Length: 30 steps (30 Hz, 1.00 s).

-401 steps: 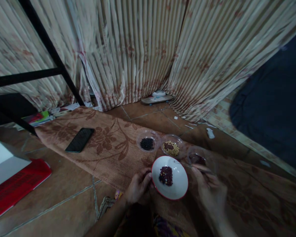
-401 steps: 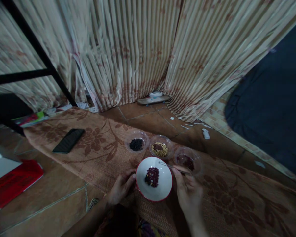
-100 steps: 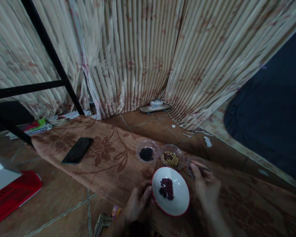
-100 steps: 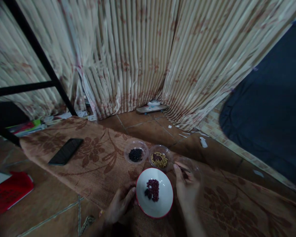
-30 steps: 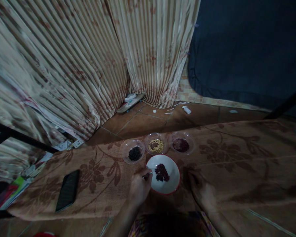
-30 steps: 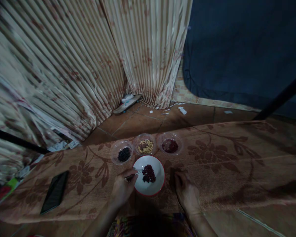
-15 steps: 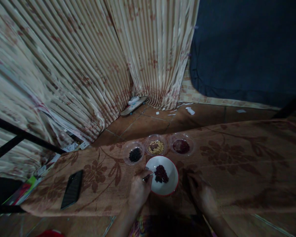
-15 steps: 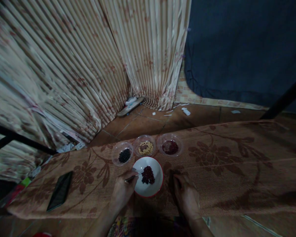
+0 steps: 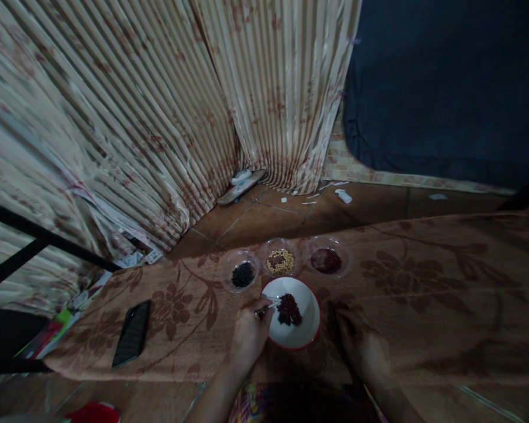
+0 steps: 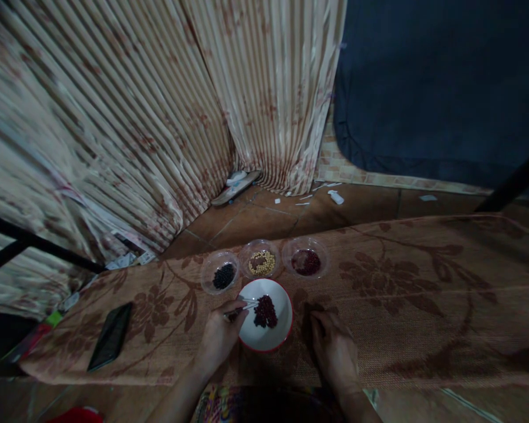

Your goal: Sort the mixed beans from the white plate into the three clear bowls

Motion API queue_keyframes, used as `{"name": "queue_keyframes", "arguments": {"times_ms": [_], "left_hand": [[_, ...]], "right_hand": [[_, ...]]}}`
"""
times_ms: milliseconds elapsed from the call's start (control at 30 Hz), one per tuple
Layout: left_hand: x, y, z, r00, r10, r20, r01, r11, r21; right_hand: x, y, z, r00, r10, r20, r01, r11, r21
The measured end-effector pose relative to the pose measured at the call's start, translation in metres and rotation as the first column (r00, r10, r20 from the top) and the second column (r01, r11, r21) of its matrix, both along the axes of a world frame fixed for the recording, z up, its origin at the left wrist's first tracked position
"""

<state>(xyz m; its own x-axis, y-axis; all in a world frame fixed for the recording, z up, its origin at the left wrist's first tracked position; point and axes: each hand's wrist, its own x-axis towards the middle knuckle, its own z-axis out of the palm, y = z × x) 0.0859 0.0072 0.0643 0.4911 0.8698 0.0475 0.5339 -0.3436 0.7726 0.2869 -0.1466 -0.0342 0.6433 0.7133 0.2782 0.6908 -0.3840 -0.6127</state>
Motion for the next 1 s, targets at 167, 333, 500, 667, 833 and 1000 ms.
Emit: {"name": "queue_keyframes", "arguments": {"times_ms": [167,333,500,667,833,1000], "left_hand": [[0.000,0.001,-0.007,1.000,0.017,0.012,-0.017,1.000,0.007],[0.001,0.001,-0.008,0.999,0.036,-0.009,-0.036,0.999,0.020],[0.003,-0.002,-0.004,0.999,0.025,-0.024,-0.025,0.999,0.027],[0.003,-0.006,0.000,0.998,0.014,-0.057,-0.011,0.998,0.060],[0.002,-0.007,0.001,0.997,-0.016,-0.078,0.024,0.994,0.108],[-0.001,-0.007,0.001,0.994,-0.032,-0.105,0.044,0.993,0.109]], "right_hand": [[-0.001,0.000,-0.001,1.000,-0.008,-0.014,0.008,1.000,-0.012],[0.000,0.000,-0.003,1.000,-0.014,0.001,0.014,1.000,-0.014],[0.000,0.000,-0.002,1.000,0.017,-0.008,-0.017,1.000,-0.005],[-0.001,0.000,-0.001,1.000,0.002,-0.010,-0.002,1.000,0.006],[0.000,-0.001,-0.001,1.000,0.026,0.000,-0.026,0.999,0.021],[0.000,-0.001,0.000,1.000,0.003,0.010,-0.003,1.000,-0.014]]}}
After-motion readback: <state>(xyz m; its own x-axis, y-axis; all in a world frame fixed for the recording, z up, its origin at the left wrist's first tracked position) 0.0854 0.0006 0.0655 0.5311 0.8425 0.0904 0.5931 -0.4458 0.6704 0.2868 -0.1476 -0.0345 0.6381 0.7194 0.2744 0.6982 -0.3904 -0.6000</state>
